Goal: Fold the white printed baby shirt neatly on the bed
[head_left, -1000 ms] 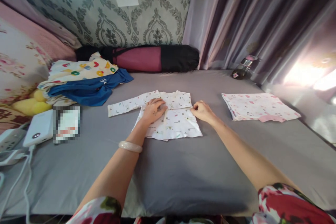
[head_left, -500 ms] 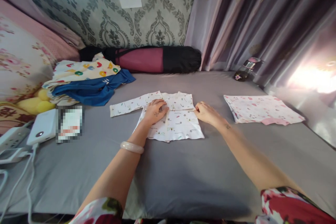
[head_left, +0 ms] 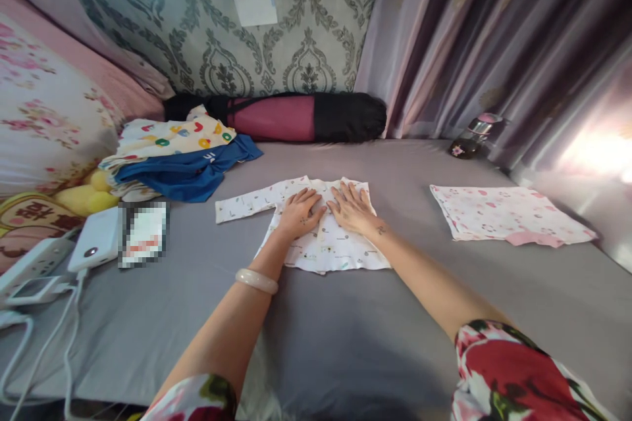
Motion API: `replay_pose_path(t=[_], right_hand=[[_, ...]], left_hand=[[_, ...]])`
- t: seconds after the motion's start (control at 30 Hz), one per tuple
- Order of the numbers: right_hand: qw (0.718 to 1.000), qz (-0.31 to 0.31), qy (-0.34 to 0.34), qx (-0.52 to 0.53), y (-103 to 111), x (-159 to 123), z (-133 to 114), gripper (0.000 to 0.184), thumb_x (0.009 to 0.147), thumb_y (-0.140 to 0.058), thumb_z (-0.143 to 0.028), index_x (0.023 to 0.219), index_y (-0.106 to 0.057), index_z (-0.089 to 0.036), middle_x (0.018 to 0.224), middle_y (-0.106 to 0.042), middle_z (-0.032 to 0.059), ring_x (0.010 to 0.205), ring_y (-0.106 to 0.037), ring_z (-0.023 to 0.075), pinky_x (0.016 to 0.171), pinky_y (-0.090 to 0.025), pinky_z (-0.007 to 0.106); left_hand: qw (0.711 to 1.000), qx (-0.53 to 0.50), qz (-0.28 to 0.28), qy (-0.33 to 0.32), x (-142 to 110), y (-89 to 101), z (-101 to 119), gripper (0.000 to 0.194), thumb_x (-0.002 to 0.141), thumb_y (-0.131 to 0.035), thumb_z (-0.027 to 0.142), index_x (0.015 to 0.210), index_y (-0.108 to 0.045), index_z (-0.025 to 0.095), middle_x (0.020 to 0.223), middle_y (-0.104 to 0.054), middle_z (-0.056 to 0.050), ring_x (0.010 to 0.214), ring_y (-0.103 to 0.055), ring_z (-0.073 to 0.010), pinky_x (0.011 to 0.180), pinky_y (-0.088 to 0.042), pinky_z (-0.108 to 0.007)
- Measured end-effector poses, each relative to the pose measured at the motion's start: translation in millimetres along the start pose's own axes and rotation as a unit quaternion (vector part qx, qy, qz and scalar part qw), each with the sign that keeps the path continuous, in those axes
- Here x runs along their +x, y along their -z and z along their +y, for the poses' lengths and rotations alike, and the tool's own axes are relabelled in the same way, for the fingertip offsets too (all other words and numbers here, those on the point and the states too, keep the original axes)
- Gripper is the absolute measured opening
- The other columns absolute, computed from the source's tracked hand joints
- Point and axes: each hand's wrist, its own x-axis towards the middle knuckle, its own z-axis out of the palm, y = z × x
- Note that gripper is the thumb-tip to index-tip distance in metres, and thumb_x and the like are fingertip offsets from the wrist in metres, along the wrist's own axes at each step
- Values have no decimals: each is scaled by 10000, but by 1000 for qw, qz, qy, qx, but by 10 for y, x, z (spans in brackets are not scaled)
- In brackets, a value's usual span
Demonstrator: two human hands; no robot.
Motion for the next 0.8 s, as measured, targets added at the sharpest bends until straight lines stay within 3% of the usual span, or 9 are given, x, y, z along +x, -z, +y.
replay_pose_path(t=[0.17,0.33,0.53,0.67,0.8], right_hand=[[1000,-17,-25,5,-20,19,19,660,964,-132,-570,1538,-194,-251,1615,-89,89,1461,-19,357,1130,-9,609],[1000,6,-20,2,-33,-2,6,641,971,-152,-545,1528,-234,-240,1606,-135,106,1455,-66,372,1117,-33,635],[1000,25,6,-1,-17,-43,32,606,986,-180,-495,1509,-289,-211,1589,-198,122,1456,-125,328,1123,-66,621],[998,24,57,0,-23,-275,43,597,992,-201,-483,1506,-298,-196,1589,-192,129,1463,-131,278,1150,-59,568],[995,12,97,5,-43,-653,27,604,992,-211,-491,1519,-271,-202,1600,-129,130,1470,-83,286,1151,-70,572]], left_hand=[[1000,16,-16,19,0,4,29,485,941,-412,466,1340,-525,213,1462,-469,-77,1390,-359,-250,1157,-245,-454],[999,24,-19,17,6,-7,14,486,940,-418,460,1343,-518,208,1465,-463,-82,1388,-358,-271,1153,-246,-472],[996,71,-43,-10,20,-28,27,506,973,-330,449,1382,-455,178,1499,-400,-132,1406,-317,-290,1141,-241,-499],[992,103,-68,24,-109,29,171,557,984,-294,433,1419,-386,99,1529,-310,-206,1427,-256,-332,1135,-225,-529],[990,99,-95,29,-411,79,323,630,971,-307,496,1462,-312,101,1546,-268,-215,1439,-228,-334,1136,-235,-528]])
